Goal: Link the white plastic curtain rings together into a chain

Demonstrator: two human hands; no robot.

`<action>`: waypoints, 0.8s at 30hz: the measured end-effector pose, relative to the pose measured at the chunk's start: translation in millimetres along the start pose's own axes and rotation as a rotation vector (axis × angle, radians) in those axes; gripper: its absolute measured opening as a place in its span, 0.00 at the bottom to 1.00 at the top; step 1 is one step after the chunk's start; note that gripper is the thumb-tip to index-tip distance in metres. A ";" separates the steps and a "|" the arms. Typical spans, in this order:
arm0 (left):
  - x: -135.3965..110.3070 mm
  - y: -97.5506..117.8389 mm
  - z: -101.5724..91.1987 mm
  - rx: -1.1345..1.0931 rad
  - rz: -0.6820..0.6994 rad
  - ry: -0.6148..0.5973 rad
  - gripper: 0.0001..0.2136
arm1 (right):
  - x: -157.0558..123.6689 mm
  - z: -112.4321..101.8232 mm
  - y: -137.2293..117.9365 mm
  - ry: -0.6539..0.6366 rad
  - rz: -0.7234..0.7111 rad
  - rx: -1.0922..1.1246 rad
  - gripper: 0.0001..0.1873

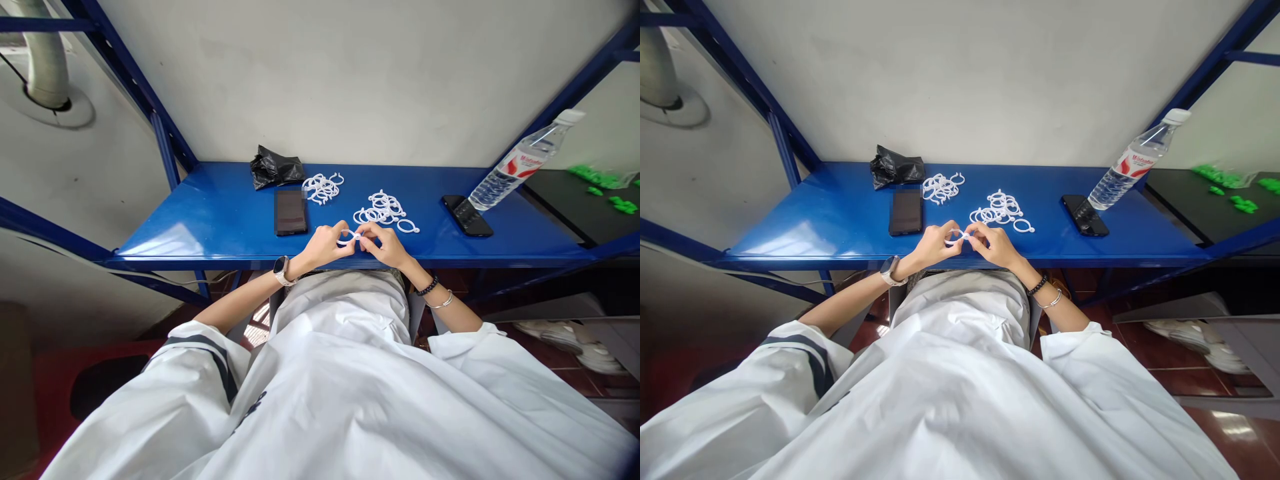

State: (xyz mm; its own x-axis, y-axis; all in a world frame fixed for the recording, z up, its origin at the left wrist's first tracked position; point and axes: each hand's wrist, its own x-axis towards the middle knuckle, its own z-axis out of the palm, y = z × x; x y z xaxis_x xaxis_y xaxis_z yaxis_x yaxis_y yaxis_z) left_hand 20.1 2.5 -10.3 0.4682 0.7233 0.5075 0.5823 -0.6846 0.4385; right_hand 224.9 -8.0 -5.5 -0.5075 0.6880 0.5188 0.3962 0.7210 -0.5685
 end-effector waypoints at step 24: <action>0.8 0.3 -4.2 0.027 0.032 -0.086 0.17 | -0.8 3.5 3.1 0.055 -0.057 -0.107 0.15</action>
State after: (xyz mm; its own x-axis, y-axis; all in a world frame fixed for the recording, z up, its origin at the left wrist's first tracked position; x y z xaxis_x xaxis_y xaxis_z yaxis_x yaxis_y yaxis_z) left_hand 17.9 2.4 -6.6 0.5416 0.7073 0.4544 0.5834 -0.7054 0.4027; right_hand 223.8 -6.6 -9.9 -0.4900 0.6472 0.5840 0.4490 0.7616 -0.4672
